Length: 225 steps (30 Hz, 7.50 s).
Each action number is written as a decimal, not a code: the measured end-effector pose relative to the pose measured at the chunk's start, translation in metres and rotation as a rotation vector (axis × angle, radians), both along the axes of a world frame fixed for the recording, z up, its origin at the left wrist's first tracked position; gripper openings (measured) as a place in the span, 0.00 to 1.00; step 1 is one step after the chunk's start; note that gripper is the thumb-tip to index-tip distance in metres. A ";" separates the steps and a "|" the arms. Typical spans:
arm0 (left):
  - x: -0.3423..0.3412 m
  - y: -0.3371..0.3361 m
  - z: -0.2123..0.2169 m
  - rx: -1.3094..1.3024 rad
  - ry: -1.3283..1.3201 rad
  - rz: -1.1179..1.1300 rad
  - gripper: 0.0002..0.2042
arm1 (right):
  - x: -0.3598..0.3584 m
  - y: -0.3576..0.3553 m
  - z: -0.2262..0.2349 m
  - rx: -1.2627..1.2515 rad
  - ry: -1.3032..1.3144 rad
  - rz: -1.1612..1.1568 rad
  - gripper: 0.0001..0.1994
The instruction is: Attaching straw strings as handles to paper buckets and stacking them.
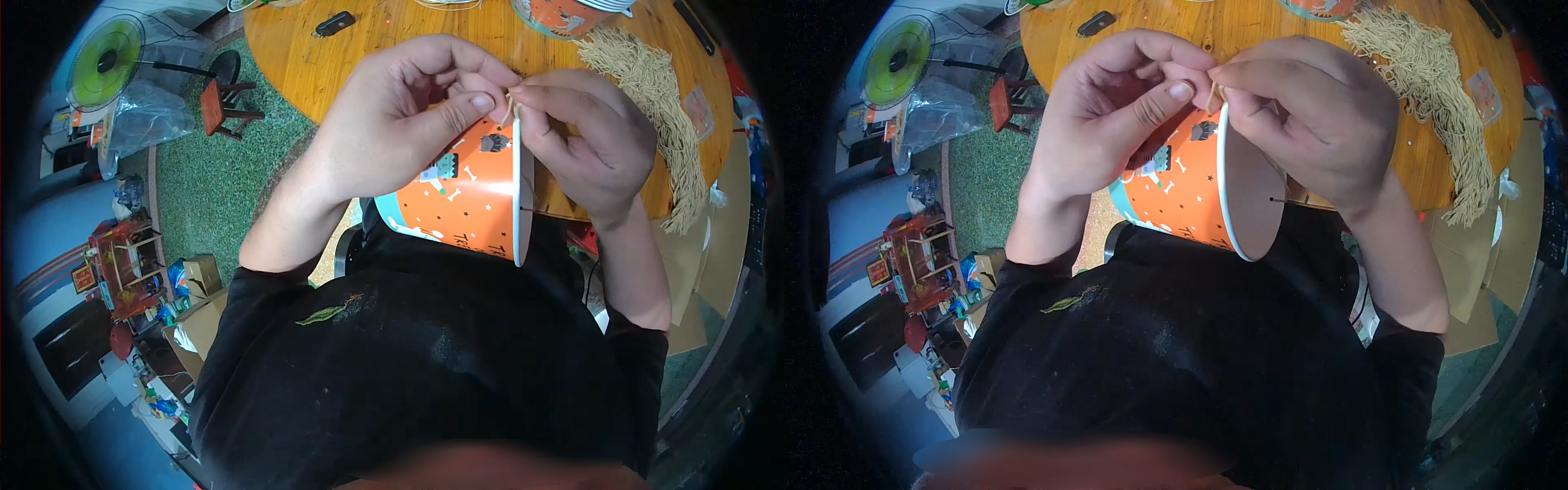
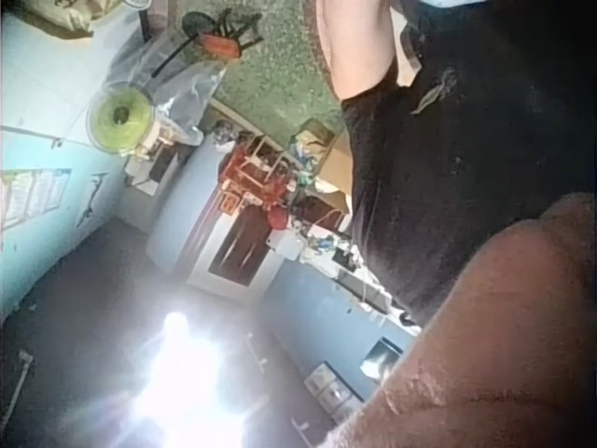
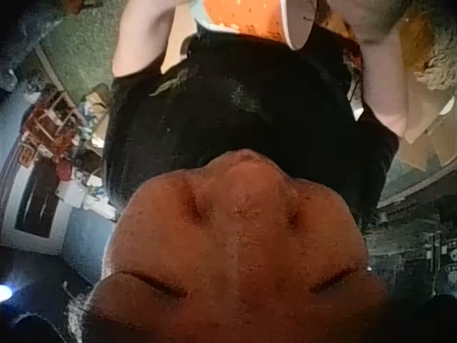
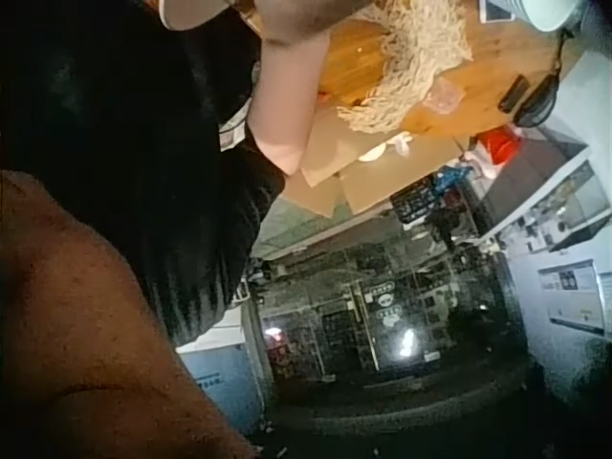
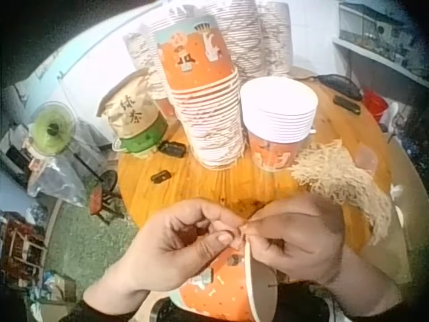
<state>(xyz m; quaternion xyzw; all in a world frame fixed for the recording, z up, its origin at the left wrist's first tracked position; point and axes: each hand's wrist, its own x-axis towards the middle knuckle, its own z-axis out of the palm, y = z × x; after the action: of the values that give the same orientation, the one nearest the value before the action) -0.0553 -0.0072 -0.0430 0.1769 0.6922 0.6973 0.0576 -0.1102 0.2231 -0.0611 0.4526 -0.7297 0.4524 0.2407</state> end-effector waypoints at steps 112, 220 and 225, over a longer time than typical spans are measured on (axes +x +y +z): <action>0.043 0.027 -0.021 -0.267 0.363 0.611 0.13 | 0.055 -0.017 -0.007 -0.048 0.068 -0.139 0.08; 0.016 0.024 -0.011 -0.333 0.081 0.038 0.19 | 0.052 0.009 -0.038 0.049 0.023 -0.316 0.09; 0.019 0.022 -0.013 -0.132 -0.098 -0.040 0.16 | 0.048 0.007 -0.067 -0.092 0.258 -0.305 0.12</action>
<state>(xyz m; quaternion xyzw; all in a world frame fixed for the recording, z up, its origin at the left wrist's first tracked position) -0.0366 0.0150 -0.0556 0.1521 0.7295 0.6566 0.1167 -0.0618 0.2302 -0.1277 0.3796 -0.7316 0.3816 0.4183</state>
